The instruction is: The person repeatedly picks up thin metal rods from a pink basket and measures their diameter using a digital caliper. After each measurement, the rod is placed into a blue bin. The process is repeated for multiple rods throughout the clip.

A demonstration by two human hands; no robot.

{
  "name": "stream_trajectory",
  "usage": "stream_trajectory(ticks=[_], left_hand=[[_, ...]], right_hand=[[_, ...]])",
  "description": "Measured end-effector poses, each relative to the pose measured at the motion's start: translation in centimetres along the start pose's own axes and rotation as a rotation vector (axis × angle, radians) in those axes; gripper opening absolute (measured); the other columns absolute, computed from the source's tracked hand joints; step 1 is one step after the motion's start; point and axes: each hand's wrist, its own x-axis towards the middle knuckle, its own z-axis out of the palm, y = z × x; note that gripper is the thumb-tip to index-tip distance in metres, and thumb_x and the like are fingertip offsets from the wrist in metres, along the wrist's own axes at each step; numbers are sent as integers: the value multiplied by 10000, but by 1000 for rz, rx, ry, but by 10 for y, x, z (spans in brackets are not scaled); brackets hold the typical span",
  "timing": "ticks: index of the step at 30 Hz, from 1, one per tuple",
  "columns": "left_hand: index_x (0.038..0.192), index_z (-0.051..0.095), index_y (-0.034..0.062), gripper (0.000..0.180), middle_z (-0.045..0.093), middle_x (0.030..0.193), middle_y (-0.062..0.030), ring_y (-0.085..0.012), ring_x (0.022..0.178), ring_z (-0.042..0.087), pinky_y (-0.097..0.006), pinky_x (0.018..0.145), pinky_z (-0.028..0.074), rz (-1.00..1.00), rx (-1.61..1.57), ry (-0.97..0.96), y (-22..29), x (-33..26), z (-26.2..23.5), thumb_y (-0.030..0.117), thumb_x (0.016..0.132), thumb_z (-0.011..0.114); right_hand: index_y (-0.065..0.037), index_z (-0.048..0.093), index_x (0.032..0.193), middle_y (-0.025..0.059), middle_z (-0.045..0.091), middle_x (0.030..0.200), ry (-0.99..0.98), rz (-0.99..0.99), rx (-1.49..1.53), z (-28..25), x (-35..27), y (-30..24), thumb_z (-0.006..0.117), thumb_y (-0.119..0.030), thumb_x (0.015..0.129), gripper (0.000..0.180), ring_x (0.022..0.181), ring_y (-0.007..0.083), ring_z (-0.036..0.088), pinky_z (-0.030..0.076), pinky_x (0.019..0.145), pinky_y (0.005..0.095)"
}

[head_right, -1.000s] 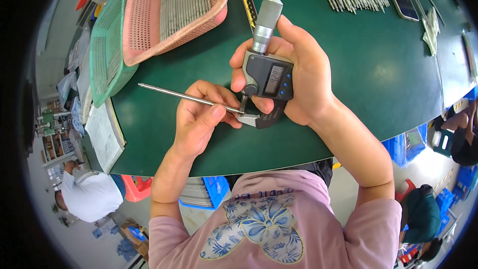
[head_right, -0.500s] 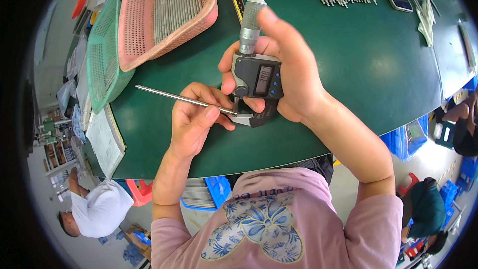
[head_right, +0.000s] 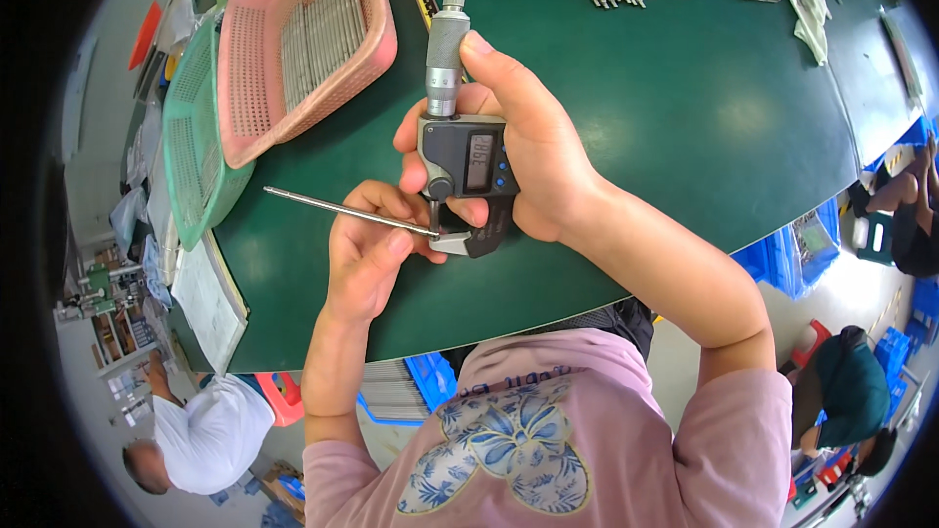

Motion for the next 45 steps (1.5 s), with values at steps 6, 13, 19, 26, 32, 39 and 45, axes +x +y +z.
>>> stream_trajectory(ticks=[6,13,19,26,32,39,45], left_hand=[[913,469,10,149,550,885,-114,-153,769,565,-276,678,504,9,10,3,-2,1,0,33,811,575],[879,478,10,134,561,861,-105,-140,758,552,-261,673,471,45,21,12,-5,1,-1,13,798,585],[873,478,14,142,553,872,-101,-133,790,535,-272,713,448,72,7,-13,-4,1,0,-13,781,584],[905,474,14,175,544,904,-101,-133,812,534,-275,735,446,87,-22,-64,-5,1,0,-17,772,584],[928,467,9,191,544,921,-96,-130,808,544,-272,731,459,-14,-7,-15,-3,-3,3,12,785,594],[904,477,9,154,548,866,-86,-133,767,547,-269,698,466,-12,13,44,-3,-1,4,67,817,590],[881,483,8,132,553,836,-80,-132,741,548,-264,681,465,-7,7,66,-4,0,5,71,824,584]], right_hand=[[9,546,812,110,575,652,-12,24,37,-2,0,-1,314,-646,784,695,372,128,413,349,383,233],[10,538,819,110,574,640,27,19,-21,2,1,0,237,-581,856,665,361,134,410,358,375,227],[28,533,830,131,575,646,23,96,45,1,1,-3,206,-511,872,633,359,150,416,361,374,240],[13,545,806,112,580,636,33,65,-11,1,1,0,361,-608,791,648,367,128,428,346,362,216],[2,558,779,111,577,627,41,-21,-93,3,0,-1,370,-615,795,645,377,122,438,342,348,211],[1,565,797,134,570,625,-9,-85,-129,3,0,1,305,-631,815,683,380,122,443,348,319,204],[-5,553,800,126,566,629,21,-89,-145,3,1,3,254,-614,845,680,376,117,434,344,319,202]])
